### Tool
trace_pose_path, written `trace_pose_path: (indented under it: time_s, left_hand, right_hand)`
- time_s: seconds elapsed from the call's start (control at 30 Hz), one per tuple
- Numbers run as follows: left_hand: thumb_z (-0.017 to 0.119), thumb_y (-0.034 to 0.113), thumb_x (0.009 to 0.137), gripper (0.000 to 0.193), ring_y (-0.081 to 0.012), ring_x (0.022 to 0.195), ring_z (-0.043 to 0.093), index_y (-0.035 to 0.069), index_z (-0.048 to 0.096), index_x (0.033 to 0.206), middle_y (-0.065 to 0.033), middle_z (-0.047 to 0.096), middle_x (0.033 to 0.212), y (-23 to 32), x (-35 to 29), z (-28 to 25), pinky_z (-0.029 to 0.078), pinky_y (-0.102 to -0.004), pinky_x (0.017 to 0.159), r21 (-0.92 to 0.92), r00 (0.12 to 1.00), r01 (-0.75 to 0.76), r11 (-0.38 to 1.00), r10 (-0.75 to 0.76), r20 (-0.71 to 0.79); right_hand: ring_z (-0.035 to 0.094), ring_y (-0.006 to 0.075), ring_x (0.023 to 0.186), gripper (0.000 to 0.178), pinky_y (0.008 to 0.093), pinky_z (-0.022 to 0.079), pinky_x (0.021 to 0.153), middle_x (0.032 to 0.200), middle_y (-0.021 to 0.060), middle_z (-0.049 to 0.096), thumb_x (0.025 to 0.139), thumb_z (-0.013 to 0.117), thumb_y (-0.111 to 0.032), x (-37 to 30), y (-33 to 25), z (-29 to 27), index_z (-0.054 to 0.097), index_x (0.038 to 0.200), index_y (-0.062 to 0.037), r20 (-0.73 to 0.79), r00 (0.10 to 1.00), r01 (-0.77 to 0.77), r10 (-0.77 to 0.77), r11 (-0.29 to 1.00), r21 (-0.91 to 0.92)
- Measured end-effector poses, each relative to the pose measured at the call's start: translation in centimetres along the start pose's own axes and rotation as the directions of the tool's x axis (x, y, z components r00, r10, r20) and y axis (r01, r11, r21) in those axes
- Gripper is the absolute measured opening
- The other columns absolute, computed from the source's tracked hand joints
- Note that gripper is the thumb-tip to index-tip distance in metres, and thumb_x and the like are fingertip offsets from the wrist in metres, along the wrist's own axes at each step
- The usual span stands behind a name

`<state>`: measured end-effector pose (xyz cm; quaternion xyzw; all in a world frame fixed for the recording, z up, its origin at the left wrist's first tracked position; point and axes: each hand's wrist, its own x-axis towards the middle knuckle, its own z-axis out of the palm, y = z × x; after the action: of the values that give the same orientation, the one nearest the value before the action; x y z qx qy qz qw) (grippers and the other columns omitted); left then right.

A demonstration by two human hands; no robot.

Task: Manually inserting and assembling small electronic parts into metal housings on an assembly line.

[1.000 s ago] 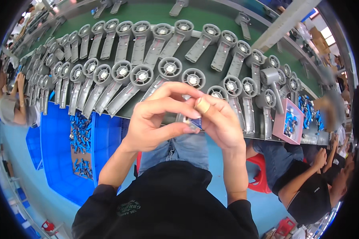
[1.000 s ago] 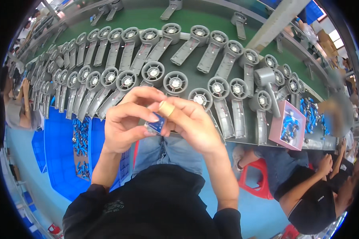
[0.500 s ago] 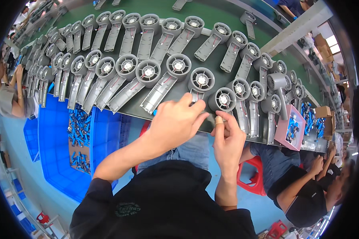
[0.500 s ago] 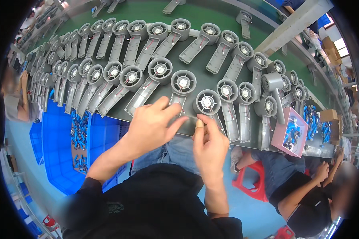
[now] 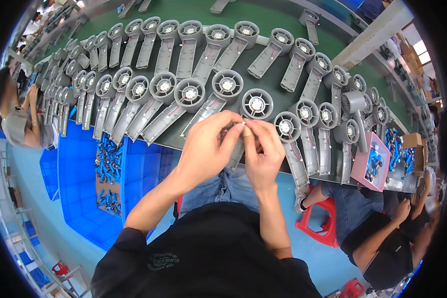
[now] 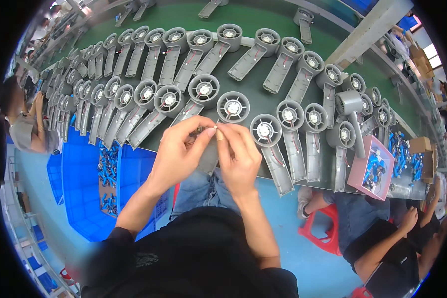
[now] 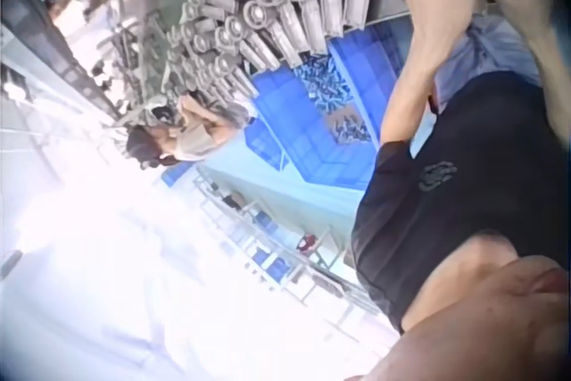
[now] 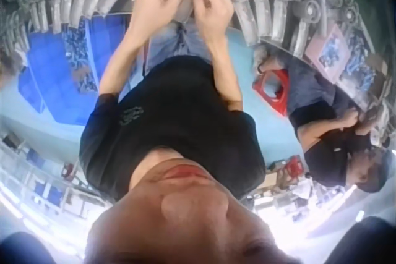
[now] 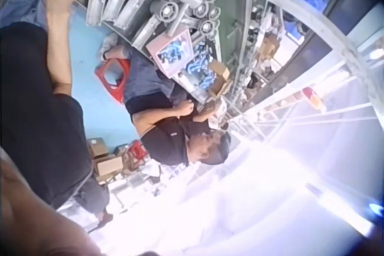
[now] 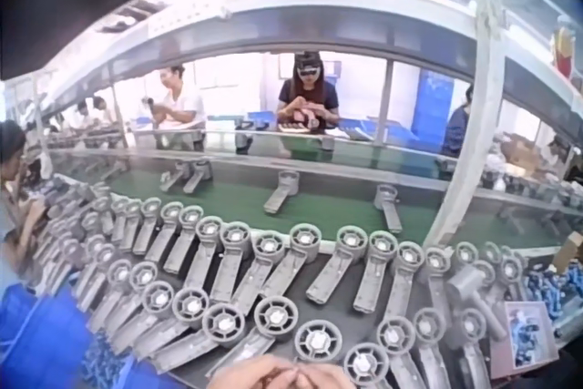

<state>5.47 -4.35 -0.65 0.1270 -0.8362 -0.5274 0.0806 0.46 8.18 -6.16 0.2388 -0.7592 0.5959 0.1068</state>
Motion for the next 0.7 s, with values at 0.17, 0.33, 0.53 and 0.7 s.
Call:
trace_pose_path:
  time_s: [0.17,0.33,0.53,0.7]
  left_hand:
    - [0.059,0.005,0.092,0.027,-0.0357,0.083,0.065,-0.003,0.057,0.118,-0.0208,0.066,0.097,-1.5,-0.7,0.5,0.052,-0.0407,0.07,-0.083,0.98,-0.177,0.981,0.168,-0.102]
    - [0.062,0.001,0.089,0.032,-0.0354,0.086,0.064,-0.003,0.058,0.12,-0.0202,0.065,0.101,-2.6,-0.4,0.1,0.051,-0.0388,0.071,0.069,0.949,-0.309,0.949,0.312,-0.041]
    - [0.062,-0.003,0.087,0.039,-0.0326,0.084,0.062,-0.002,0.058,0.125,-0.0155,0.063,0.098,-2.8,-0.2,-0.4,0.051,-0.038,0.073,0.153,0.909,-0.416,0.896,0.417,0.024]
    - [0.063,-0.004,0.085,0.042,-0.0307,0.088,0.062,-0.002,0.059,0.127,-0.0154,0.063,0.101,-3.2,-0.1,-1.1,0.051,-0.0363,0.077,0.327,0.862,-0.501,0.802,0.496,0.105]
  right_hand:
    - [0.047,0.0018,0.056,0.016,0.0179,0.036,0.045,0.092,0.0043,0.062,0.084,0.07,0.005,0.4,-0.1,-0.2,0.072,0.098,-0.0002,-0.003,1.0,0.006,-0.006,1.0,0.023]
    - [0.048,0.0019,0.057,0.014,0.0173,0.036,0.046,0.091,0.0042,0.062,0.083,0.071,0.004,0.4,-0.2,-0.2,0.071,0.097,0.0003,0.004,1.0,0.003,-0.003,1.0,0.006]
    - [0.049,0.0027,0.059,0.013,0.0182,0.037,0.047,0.091,0.0039,0.061,0.084,0.07,0.004,0.4,0.0,-0.4,0.07,0.097,0.0013,0.044,0.999,-0.003,0.003,1.0,0.004]
    - [0.05,0.0031,0.058,0.013,0.0186,0.037,0.047,0.09,0.0042,0.062,0.081,0.073,0.004,0.5,-0.1,-0.5,0.07,0.094,0.0014,0.053,0.998,0.043,-0.039,0.997,-0.072]
